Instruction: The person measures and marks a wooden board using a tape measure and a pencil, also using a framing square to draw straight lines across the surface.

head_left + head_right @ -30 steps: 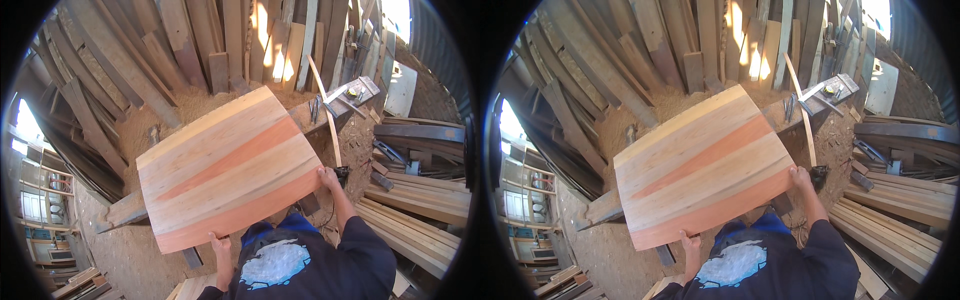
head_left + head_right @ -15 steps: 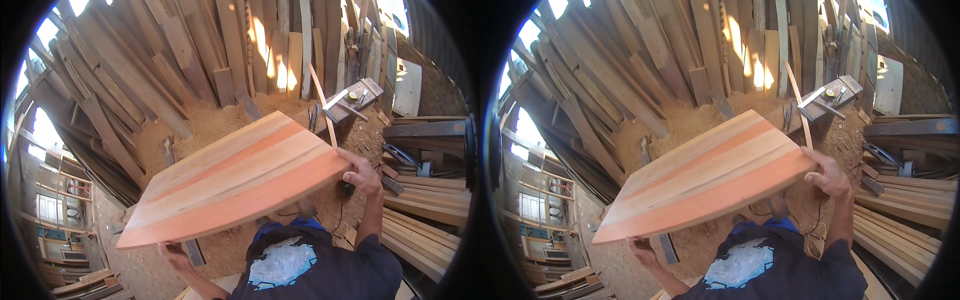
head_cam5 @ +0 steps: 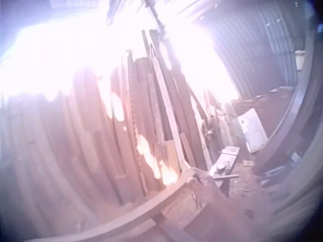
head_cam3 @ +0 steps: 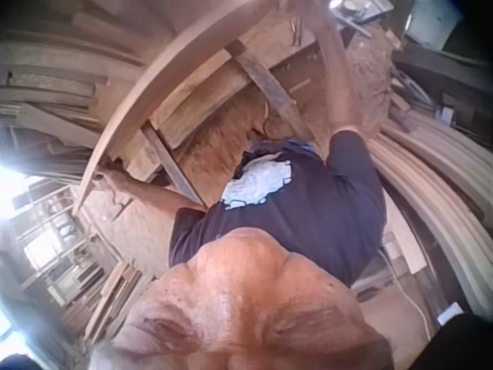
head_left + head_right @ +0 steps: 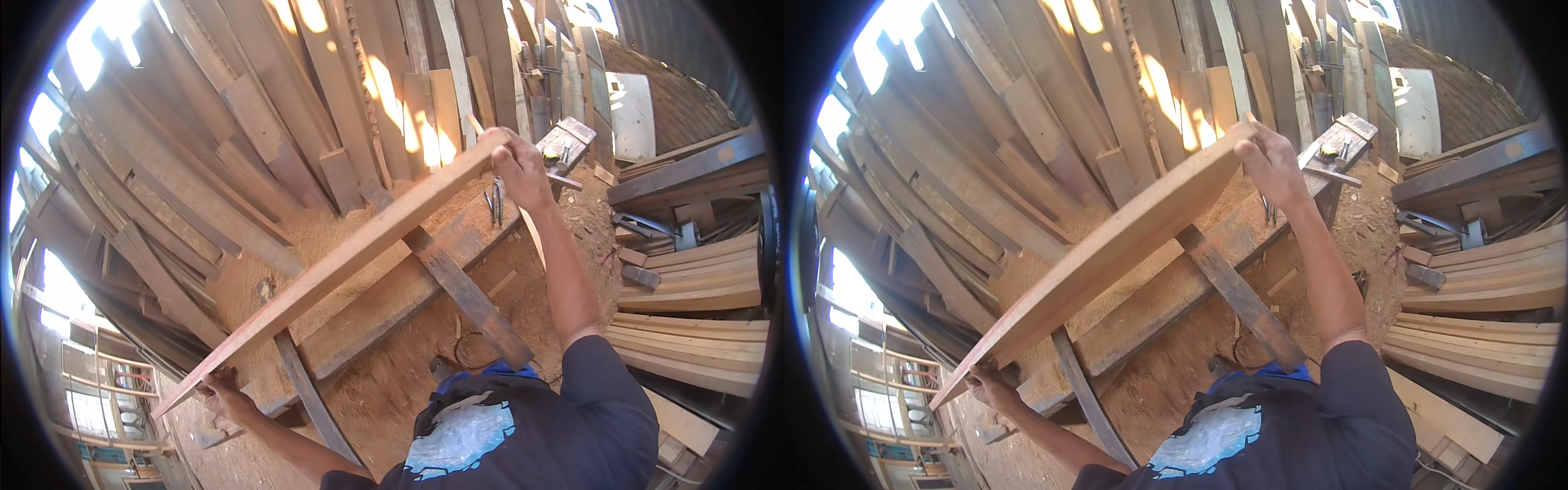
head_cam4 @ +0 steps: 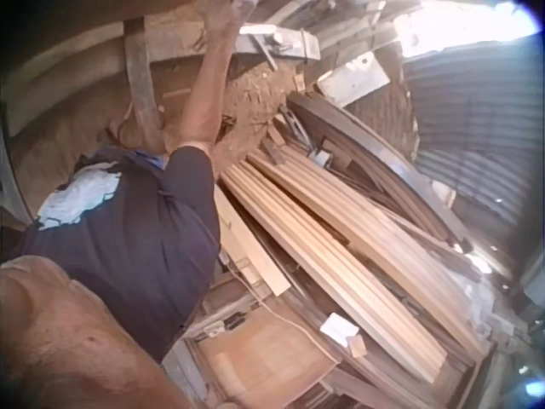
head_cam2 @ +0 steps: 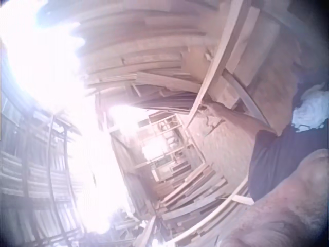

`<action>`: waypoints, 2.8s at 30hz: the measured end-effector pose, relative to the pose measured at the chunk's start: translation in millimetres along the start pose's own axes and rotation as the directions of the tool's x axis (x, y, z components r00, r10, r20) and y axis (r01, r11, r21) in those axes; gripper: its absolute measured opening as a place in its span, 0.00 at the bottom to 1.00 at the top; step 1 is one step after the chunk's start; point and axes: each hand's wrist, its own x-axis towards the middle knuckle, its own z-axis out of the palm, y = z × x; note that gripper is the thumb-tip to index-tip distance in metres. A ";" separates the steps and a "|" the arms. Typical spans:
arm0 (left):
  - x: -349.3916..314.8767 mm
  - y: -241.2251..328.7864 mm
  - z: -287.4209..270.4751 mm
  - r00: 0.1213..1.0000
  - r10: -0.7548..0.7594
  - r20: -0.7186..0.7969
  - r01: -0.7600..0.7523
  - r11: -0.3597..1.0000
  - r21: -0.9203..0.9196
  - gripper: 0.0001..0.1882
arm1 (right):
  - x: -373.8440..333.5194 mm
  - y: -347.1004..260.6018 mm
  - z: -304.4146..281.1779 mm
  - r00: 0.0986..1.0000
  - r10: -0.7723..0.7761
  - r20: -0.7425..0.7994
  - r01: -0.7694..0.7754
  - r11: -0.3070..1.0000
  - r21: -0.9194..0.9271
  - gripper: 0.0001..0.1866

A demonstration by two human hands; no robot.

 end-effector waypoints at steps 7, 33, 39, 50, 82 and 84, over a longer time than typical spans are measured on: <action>56.0 -5.7 46.7 0.837 0.440 -0.325 -0.174 0.778 0.604 0.27 | 52.5 -1.1 31.1 0.996 0.036 -0.081 -0.036 0.999 0.006 0.34; 60.6 5.9 129.1 0.284 0.940 0.190 -0.696 0.066 0.715 0.17 | -104.6 224.7 -0.3 0.705 0.705 0.076 -0.657 0.690 -0.304 0.19; 46.9 7.4 127.4 0.272 0.948 0.167 -0.758 0.104 0.644 0.17 | -121.8 246.9 -32.4 0.636 0.772 0.022 -0.730 0.610 -0.308 0.18; 35.1 21.3 110.7 0.258 0.949 0.179 -0.788 0.100 0.607 0.18 | -110.6 253.3 -33.4 0.664 0.743 0.077 -0.700 0.655 -0.286 0.19; 136.5 -16.5 239.1 0.426 0.892 0.151 -0.564 0.131 0.816 0.29 | 103.6 85.0 118.0 0.955 -0.213 -0.209 0.145 0.943 -0.299 0.35; 145.1 -15.2 244.2 0.470 0.869 0.153 -0.555 0.156 0.817 0.30 | 111.1 44.6 123.4 0.851 -0.445 -0.278 0.201 0.766 -0.611 0.31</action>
